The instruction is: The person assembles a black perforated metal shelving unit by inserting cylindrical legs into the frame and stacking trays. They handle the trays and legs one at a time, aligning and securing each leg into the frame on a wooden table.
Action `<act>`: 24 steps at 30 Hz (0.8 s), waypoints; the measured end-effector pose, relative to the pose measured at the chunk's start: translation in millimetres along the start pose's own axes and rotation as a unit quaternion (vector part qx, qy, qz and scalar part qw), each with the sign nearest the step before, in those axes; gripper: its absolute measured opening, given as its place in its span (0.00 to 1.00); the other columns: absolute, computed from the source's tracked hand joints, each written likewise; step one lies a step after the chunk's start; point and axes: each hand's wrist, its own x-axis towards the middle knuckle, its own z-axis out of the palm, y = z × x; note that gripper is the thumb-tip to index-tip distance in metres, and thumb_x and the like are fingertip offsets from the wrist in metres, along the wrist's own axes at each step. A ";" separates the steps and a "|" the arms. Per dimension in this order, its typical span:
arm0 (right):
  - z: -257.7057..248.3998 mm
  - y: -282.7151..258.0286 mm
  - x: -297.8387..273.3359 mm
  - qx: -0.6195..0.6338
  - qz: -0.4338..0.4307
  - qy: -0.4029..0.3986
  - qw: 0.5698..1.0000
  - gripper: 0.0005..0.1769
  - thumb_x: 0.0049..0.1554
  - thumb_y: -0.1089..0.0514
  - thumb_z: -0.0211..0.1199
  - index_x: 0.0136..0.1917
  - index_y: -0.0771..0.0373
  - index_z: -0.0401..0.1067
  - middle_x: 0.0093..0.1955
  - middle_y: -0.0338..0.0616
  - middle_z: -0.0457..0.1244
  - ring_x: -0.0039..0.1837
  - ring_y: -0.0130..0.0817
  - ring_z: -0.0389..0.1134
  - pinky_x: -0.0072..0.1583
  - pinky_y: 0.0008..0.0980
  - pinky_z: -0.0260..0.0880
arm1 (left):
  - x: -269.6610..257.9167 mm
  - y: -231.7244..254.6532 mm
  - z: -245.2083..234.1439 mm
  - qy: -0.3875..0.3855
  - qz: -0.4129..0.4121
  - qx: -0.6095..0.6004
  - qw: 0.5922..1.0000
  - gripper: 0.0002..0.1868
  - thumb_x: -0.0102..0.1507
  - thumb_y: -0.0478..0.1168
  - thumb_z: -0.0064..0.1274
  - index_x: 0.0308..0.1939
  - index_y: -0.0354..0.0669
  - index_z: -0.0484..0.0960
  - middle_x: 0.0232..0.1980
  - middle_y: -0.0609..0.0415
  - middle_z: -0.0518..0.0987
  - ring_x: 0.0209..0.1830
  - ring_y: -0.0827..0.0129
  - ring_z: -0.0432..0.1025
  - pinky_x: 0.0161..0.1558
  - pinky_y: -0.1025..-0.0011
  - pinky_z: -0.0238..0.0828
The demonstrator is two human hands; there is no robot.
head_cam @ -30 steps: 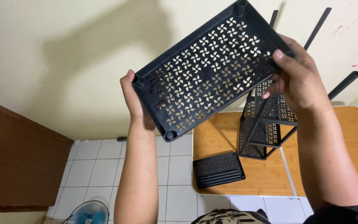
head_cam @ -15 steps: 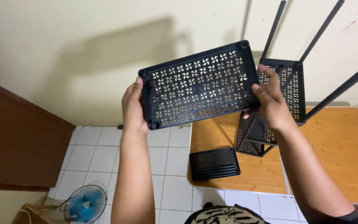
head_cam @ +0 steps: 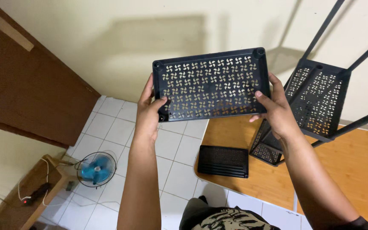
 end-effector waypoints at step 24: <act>29.8 80.8 -29.6 -0.020 0.034 0.251 0.967 0.26 0.67 0.55 0.55 0.72 0.69 0.56 0.60 0.46 0.62 0.55 0.32 0.64 0.49 0.38 0.69 | 44.9 -57.4 -51.0 -0.101 0.046 0.152 0.982 0.21 0.63 0.29 0.57 0.61 0.37 0.78 0.54 0.52 0.82 0.37 0.77 0.73 0.41 0.76 0.72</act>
